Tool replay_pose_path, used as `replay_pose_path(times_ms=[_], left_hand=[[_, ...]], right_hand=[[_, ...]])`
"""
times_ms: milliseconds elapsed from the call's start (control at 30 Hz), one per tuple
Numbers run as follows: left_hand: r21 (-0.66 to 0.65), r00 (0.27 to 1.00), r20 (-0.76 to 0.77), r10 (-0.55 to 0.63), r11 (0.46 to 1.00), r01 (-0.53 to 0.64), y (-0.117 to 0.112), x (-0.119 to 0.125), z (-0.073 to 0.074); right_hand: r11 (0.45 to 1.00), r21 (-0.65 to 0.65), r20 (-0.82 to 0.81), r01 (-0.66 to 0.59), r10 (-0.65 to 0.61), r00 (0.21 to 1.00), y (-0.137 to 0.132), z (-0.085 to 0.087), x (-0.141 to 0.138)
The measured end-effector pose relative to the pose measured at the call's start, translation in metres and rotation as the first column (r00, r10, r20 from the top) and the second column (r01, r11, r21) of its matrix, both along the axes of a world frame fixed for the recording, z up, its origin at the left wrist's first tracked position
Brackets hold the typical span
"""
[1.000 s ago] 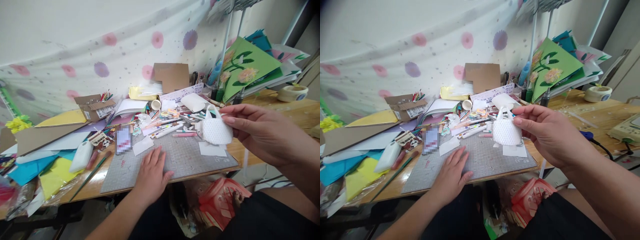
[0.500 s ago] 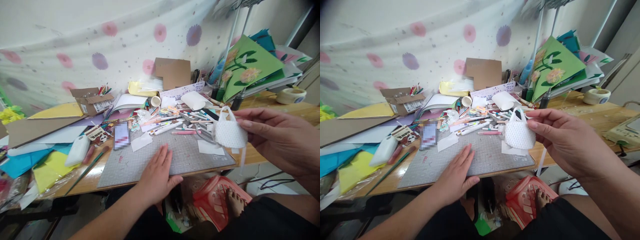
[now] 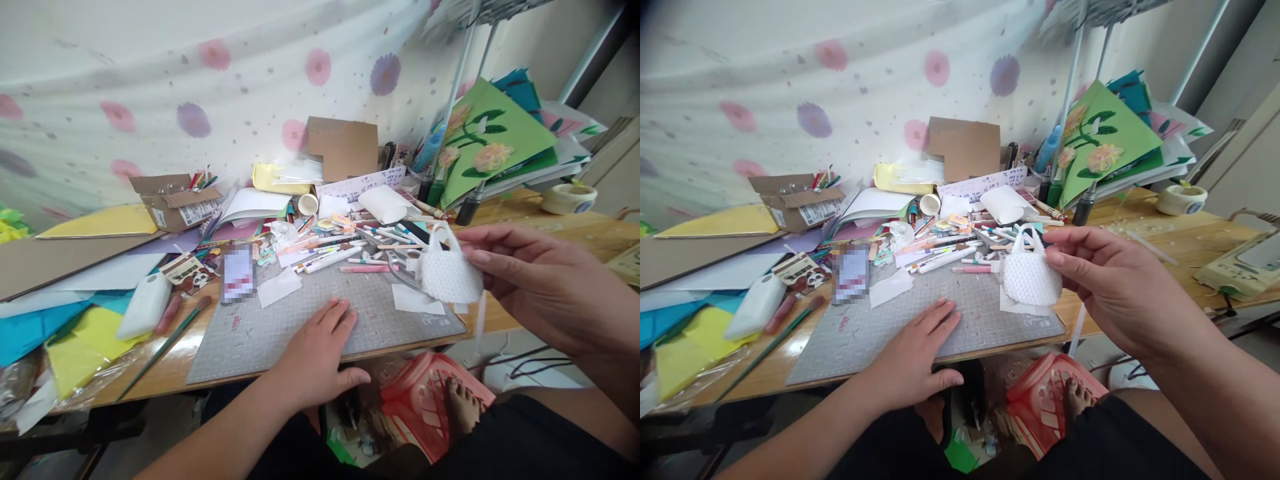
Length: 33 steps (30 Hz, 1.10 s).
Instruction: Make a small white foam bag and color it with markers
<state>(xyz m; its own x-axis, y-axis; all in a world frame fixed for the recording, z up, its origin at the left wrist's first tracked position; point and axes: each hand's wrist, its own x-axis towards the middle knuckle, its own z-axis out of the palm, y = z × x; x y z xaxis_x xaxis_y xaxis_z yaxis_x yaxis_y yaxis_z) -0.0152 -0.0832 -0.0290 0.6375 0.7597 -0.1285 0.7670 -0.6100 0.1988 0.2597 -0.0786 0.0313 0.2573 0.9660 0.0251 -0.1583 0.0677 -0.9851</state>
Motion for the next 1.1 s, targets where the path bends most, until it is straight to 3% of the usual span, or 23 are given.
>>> replay_pose_path(times_ms=[100, 233, 500, 767, 933, 1100], left_hand=[[0.066, 0.995, 0.097, -0.026, 0.998, 0.02, 0.011, -0.009, 0.005], [0.13, 0.992, 0.123, 0.029, 0.99, -0.045, 0.026, -0.011, 0.006], [0.172, 0.987, 0.159, -0.005, 0.985, -0.023, 0.04, -0.005, 0.0], [0.158, 0.946, 0.314, 0.079, 0.978, -0.134, 0.047, -0.009, -0.013], [0.127, 0.926, 0.373, 0.063, 0.985, -0.118, 0.045, -0.009, -0.013], [0.043, 0.91, 0.413, 0.03, 0.998, -0.052, 0.023, -0.016, -0.005]], right_hand=[[1.0, -0.016, 0.021, 0.018, -0.018, 1.0, -0.002, 0.0, 0.003], [0.999, -0.023, 0.024, 0.023, -0.022, 0.999, -0.005, -0.004, 0.011], [0.999, -0.019, 0.017, 0.049, -0.048, 0.999, -0.005, -0.011, 0.022], [0.998, -0.006, 0.027, 0.063, -0.063, 0.998, -0.005, -0.011, 0.022], [0.999, -0.016, 0.045, 0.043, -0.042, 0.998, -0.002, -0.012, 0.017], [0.999, -0.022, 0.051, 0.047, -0.046, 0.998, -0.001, -0.012, 0.014]])
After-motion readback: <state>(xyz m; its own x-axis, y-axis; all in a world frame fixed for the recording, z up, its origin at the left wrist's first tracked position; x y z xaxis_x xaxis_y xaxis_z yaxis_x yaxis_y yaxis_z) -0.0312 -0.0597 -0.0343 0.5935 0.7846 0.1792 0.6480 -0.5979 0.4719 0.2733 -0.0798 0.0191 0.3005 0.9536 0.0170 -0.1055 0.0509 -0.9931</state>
